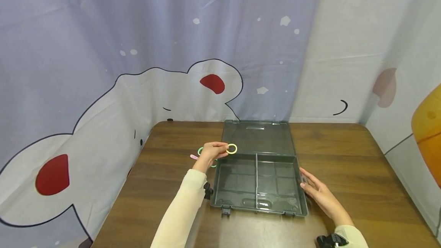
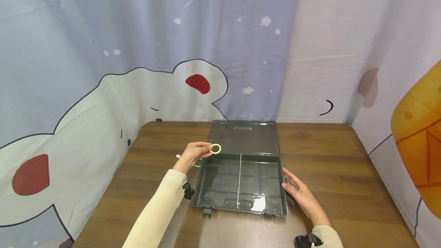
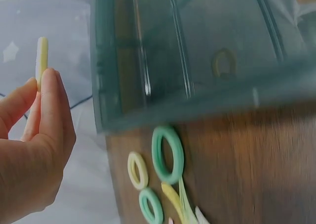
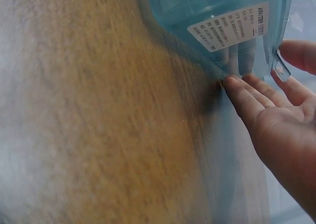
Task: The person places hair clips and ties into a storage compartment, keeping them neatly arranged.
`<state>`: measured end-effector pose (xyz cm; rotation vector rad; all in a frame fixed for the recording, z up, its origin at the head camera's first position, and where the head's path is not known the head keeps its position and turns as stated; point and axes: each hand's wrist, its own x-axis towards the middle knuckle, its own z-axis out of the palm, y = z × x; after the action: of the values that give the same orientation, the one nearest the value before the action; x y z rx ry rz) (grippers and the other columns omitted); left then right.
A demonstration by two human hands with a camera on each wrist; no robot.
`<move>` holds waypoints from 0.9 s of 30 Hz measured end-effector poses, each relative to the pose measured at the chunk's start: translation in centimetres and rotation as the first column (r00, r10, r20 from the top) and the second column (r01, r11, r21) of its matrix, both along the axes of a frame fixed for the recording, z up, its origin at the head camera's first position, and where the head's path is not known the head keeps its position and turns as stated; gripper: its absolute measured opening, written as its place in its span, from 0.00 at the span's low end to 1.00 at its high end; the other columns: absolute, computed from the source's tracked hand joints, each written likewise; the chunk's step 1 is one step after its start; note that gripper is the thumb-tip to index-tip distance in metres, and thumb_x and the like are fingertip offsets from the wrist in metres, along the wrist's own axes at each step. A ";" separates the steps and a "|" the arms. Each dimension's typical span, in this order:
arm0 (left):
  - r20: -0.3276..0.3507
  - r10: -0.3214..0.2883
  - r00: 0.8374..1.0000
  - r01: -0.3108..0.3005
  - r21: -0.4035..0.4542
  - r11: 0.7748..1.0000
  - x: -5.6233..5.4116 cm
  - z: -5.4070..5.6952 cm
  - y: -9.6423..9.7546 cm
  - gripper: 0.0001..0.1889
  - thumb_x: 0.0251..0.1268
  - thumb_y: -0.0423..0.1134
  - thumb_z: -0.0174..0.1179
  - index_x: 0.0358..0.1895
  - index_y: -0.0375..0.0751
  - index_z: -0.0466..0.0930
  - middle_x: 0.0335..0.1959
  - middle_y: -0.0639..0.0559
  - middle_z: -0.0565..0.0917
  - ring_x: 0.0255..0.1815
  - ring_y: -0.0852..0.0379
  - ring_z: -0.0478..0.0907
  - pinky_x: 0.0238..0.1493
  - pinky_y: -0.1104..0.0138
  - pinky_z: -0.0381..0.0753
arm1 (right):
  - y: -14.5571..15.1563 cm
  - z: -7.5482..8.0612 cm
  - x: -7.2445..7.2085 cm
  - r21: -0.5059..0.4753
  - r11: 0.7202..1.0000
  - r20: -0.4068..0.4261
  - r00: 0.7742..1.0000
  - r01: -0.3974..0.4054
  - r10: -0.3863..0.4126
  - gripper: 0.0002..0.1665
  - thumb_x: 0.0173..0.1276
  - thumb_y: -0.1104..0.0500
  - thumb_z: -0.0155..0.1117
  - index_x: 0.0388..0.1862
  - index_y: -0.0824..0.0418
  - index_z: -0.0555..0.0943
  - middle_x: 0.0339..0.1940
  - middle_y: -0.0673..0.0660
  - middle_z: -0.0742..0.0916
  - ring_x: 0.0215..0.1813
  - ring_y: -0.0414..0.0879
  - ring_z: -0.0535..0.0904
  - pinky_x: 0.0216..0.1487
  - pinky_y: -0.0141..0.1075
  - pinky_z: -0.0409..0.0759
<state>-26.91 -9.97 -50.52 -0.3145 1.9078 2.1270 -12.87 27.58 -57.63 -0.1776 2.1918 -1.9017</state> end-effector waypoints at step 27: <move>0.081 -0.159 0.984 0.166 -0.089 0.982 1.1 -2.4 5.5 0.10 0.56 0.18 0.61 0.43 0.20 0.80 0.27 0.45 0.82 0.24 0.59 0.81 0.37 0.67 0.87 | -0.1 0.0 -0.1 -0.002 1.000 0.023 1.000 0.007 -0.007 0.39 0.76 0.56 0.52 0.77 0.65 0.49 0.77 0.68 0.49 0.74 0.66 0.43 0.56 0.16 0.67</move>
<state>-25.85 -4.43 -52.92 -0.2432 1.9267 1.8985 -12.93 27.45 -57.65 -0.1481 2.1781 -1.9002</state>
